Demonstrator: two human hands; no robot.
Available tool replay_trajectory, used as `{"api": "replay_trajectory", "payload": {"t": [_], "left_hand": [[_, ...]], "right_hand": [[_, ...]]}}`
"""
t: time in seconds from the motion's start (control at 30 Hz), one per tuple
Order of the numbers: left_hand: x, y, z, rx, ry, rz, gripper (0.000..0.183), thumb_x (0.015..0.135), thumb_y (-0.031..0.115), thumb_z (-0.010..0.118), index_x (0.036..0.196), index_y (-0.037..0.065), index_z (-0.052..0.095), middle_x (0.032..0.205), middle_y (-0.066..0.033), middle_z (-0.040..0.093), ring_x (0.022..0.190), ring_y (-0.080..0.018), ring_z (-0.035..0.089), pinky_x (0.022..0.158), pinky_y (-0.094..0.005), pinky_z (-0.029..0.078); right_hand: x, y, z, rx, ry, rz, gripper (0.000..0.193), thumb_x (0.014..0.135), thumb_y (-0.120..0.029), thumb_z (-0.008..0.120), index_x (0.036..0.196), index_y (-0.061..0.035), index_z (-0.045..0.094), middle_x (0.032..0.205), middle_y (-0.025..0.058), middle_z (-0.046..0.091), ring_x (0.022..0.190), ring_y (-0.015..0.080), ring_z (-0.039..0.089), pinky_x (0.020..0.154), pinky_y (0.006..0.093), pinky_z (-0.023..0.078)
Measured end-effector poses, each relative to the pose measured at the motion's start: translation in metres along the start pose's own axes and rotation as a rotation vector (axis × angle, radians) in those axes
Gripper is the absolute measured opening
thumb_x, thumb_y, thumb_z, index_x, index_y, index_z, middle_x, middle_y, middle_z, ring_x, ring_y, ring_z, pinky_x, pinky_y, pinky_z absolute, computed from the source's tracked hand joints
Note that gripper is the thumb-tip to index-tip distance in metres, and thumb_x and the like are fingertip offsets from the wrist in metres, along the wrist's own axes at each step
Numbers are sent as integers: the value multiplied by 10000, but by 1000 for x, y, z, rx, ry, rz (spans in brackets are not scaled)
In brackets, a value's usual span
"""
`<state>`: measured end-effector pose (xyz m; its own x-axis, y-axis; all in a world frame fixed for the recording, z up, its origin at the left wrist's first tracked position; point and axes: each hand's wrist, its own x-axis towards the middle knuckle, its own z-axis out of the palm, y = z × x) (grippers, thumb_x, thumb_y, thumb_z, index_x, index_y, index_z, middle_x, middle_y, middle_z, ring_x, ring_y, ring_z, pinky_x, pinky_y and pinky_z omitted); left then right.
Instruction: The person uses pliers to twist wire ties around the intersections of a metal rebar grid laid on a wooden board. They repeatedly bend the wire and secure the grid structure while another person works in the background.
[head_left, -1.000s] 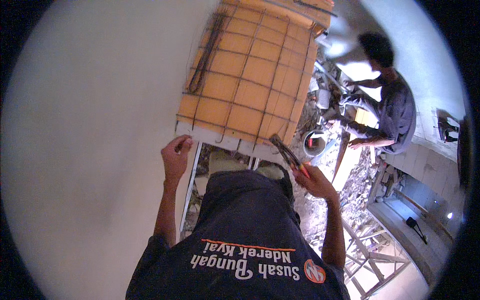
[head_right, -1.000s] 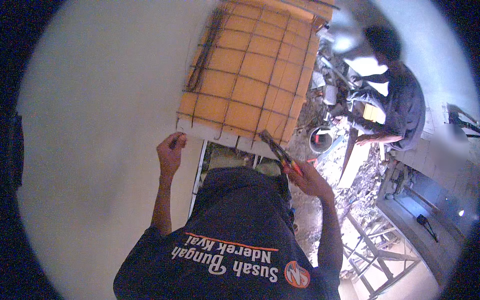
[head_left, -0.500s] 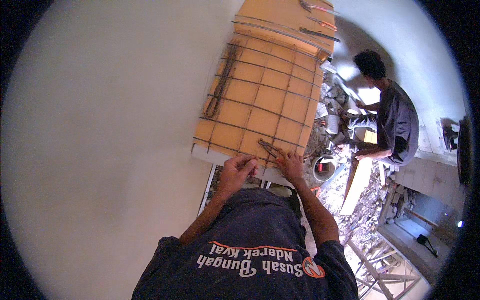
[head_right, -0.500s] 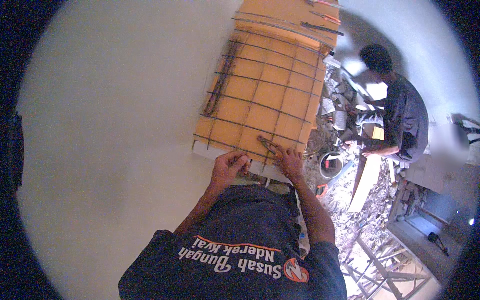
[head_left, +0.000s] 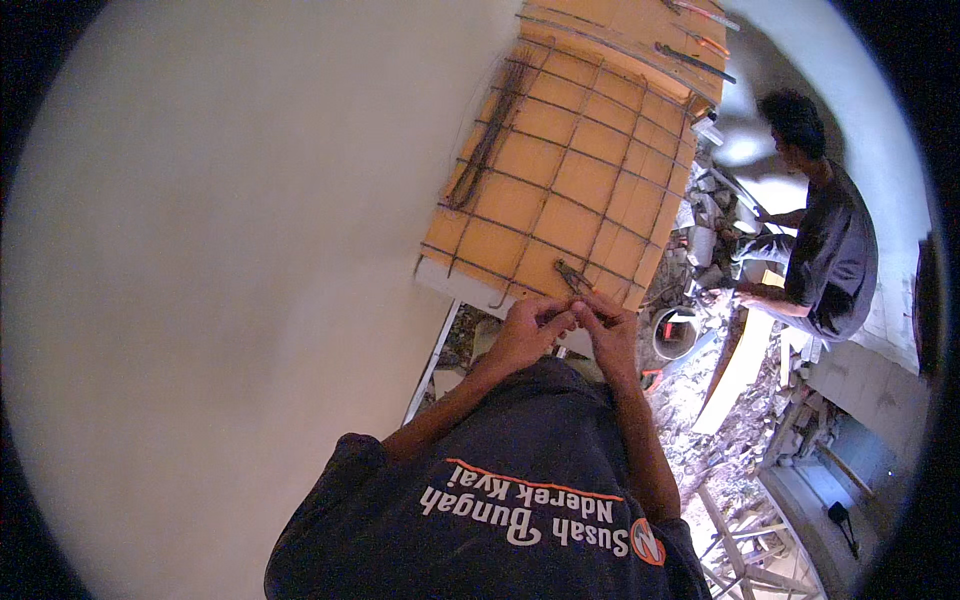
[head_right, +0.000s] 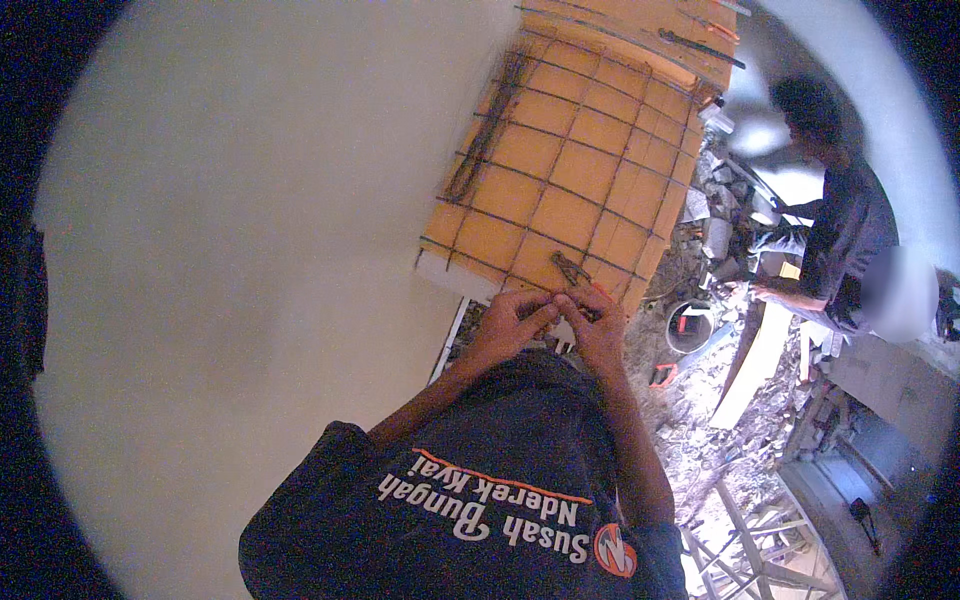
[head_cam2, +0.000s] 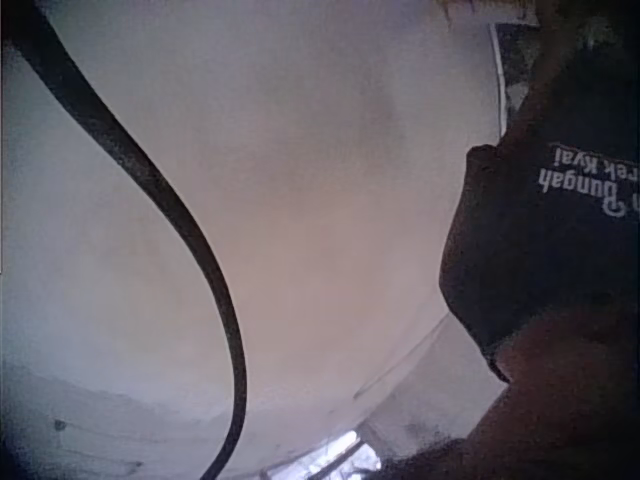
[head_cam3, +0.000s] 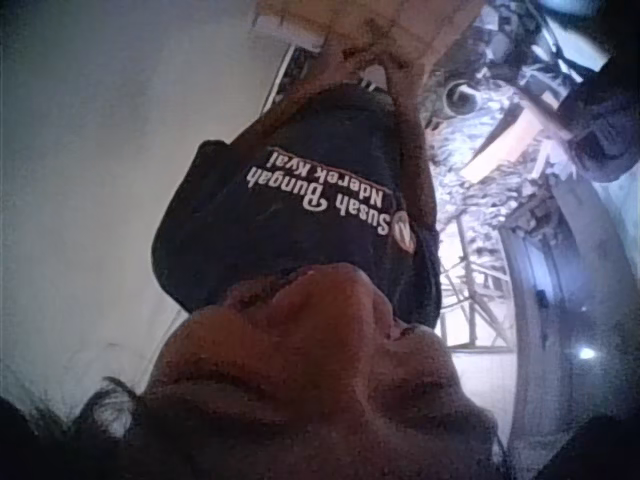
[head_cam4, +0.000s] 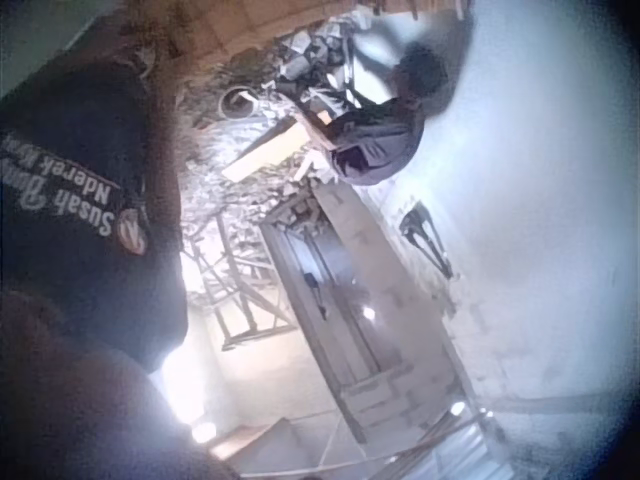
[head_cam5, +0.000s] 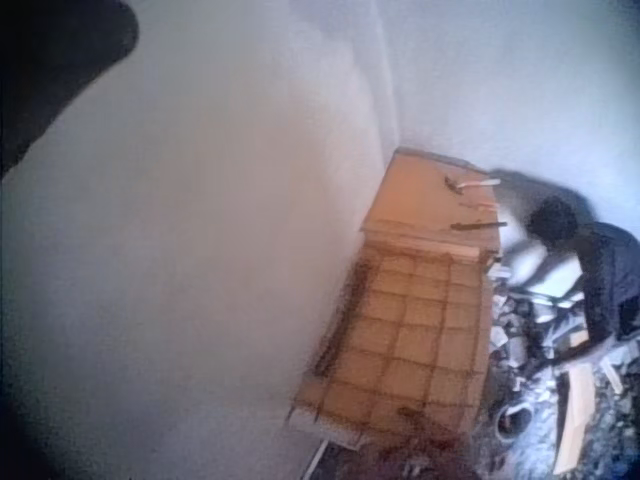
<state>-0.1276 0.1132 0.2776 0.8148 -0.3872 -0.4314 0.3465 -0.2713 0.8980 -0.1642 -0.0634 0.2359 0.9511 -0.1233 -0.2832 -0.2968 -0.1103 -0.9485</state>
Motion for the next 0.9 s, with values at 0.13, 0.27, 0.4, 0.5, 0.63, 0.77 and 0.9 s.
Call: {"api": "replay_trajectory", "payload": {"t": [0.13, 0.27, 0.4, 0.5, 0.63, 0.77, 0.9], "left_hand": [[3, -21, -3, -869, -270, -307, 344, 981, 306, 652, 1125, -4, 685, 919, -53, 699, 766, -108, 633, 702, -273, 531], [1, -27, -8, -737, -365, -340, 355, 985, 298, 643, 1165, -6, 670, 964, -72, 704, 811, -139, 662, 733, -288, 545], [-4, 12, -14, -17, -217, -108, 312, 978, 283, 635, 1086, 1, 713, 910, -111, 735, 800, -191, 697, 747, -351, 555], [-4, 8, -12, 308, -99, 99, 297, 971, 279, 628, 1023, 5, 729, 888, -154, 739, 802, -247, 719, 767, -392, 553], [-1, 9, -21, 346, -89, 98, 295, 972, 268, 610, 996, -5, 719, 889, -188, 724, 809, -336, 712, 754, -427, 547], [7, -7, -23, 595, -19, 457, 277, 973, 240, 591, 984, -14, 701, 851, -203, 700, 796, -395, 679, 733, -472, 531], [13, -5, -41, 526, 7, 312, 271, 969, 231, 594, 982, -19, 697, 854, -217, 690, 842, -408, 666, 750, -478, 523]], "right_hand": [[-6, -47, -1, 260, 31, 259, 235, 932, -222, 712, 1018, -10, 761, 862, 51, 736, 804, 142, 663, 912, 339, 504], [0, -32, -2, 211, 17, 105, 250, 934, -186, 709, 1068, 23, 735, 882, 61, 727, 796, 123, 645, 750, 272, 504], [1, -30, -2, -21, 60, 87, 217, 896, -192, 734, 1018, -16, 764, 884, 92, 753, 817, 188, 683, 813, 332, 507], [-1, -35, 8, -168, 132, 19, 192, 871, -188, 735, 1004, -55, 775, 886, 99, 757, 825, 247, 708, 818, 384, 516], [-5, -50, 22, -397, 223, -265, 196, 835, -169, 753, 1002, -68, 767, 911, 115, 750, 850, 275, 699, 820, 375, 509], [-2, -59, 25, -505, 105, -401, 238, 846, -161, 754, 1057, -51, 745, 968, 116, 737, 893, 287, 688, 836, 379, 515], [12, -49, 46, -303, 103, -172, 260, 895, -181, 729, 1101, -23, 730, 980, 104, 736, 909, 245, 690, 850, 361, 530]]}}
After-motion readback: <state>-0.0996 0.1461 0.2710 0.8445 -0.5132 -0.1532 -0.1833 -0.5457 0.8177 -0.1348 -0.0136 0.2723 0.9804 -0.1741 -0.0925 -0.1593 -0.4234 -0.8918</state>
